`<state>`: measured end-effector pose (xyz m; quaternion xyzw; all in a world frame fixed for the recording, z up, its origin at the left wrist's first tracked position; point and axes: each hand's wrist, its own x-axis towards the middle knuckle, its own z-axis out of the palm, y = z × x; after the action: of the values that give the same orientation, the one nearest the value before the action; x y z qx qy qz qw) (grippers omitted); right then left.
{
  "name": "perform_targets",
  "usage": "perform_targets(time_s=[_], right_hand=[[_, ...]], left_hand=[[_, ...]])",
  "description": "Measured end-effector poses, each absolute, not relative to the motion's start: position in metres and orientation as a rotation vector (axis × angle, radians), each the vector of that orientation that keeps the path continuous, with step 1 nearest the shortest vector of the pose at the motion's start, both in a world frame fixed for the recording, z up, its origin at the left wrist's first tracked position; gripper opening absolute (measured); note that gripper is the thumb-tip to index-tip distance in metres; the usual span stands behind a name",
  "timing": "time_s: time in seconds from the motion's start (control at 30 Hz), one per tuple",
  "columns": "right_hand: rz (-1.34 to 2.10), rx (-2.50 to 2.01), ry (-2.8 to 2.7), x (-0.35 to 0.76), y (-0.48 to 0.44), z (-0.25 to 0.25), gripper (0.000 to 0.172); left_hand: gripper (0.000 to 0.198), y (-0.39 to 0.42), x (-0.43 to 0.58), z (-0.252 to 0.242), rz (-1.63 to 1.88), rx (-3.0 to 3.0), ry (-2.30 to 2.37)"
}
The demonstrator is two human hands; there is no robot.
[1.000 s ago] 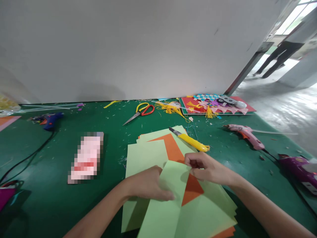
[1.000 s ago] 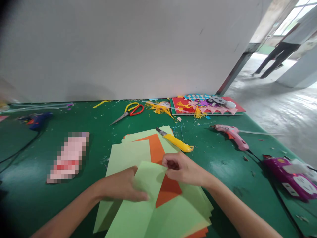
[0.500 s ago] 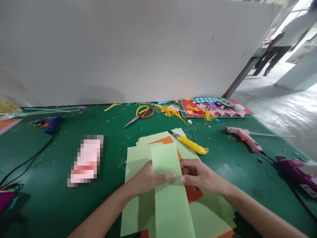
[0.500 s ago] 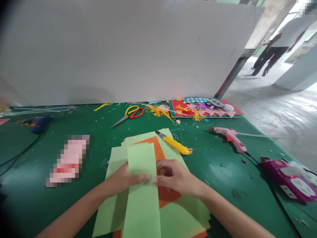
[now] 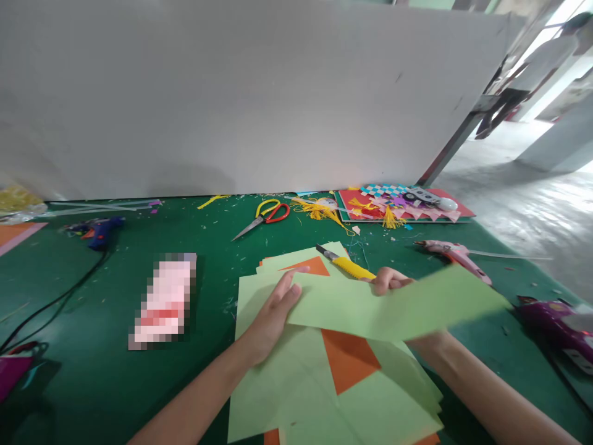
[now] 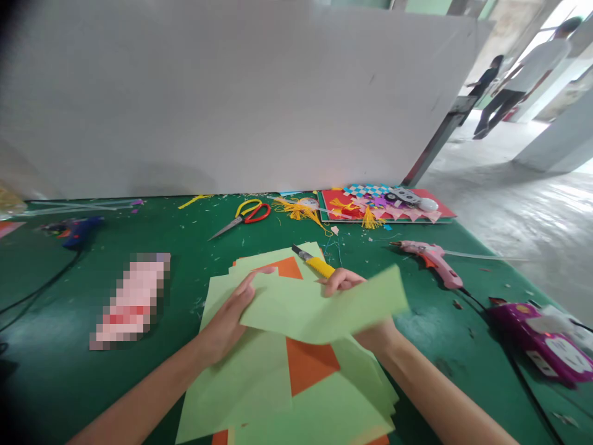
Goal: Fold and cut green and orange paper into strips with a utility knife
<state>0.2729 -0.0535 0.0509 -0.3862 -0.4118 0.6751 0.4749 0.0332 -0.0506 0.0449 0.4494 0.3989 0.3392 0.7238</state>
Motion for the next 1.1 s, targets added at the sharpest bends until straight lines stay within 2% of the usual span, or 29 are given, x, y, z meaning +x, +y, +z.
perform_targets(time_s=[0.2, 0.3, 0.4, 0.5, 0.57, 0.67, 0.87, 1.1], right_hand=[[1.654, -1.027, -1.18, 0.277, -0.053, 0.049, 0.051], [1.894, -0.925, -1.086, 0.277, -0.049, 0.044, 0.055], [2.043, -0.935, -1.205, 0.274, -0.048, 0.04, 0.062], [2.073, -1.015, -1.538, 0.265, -0.054, 0.036, 0.046], [2.067, -1.1, -1.683, 0.258, -0.059, 0.034, 0.037], [1.938, -1.211, -1.763, 0.249, -0.063, 0.032, 0.036], [1.74, -1.274, -1.525, 0.249, -0.059, 0.024, 0.034], [1.737, -1.225, -1.398, 0.247, -0.058, 0.028, 0.034]], left_hand=[[0.063, -0.044, 0.029, 0.048, 0.81, 0.925, 0.951], [0.055, -0.042, 0.027, 0.048, 0.783, 1.08, 0.976], [0.062, -0.045, 0.028, 0.047, 0.632, 1.213, 0.918], [0.069, -0.05, 0.033, 0.045, 0.498, 1.31, 0.845], [0.066, -0.053, 0.035, 0.045, 0.483, 1.375, 0.855], [0.057, -0.052, 0.036, 0.044, 0.56, 1.396, 0.944], [0.039, -0.048, 0.038, 0.038, 0.672, 1.207, 0.959], [0.041, -0.055, 0.039, 0.036, 0.536, 1.485, 0.998]])
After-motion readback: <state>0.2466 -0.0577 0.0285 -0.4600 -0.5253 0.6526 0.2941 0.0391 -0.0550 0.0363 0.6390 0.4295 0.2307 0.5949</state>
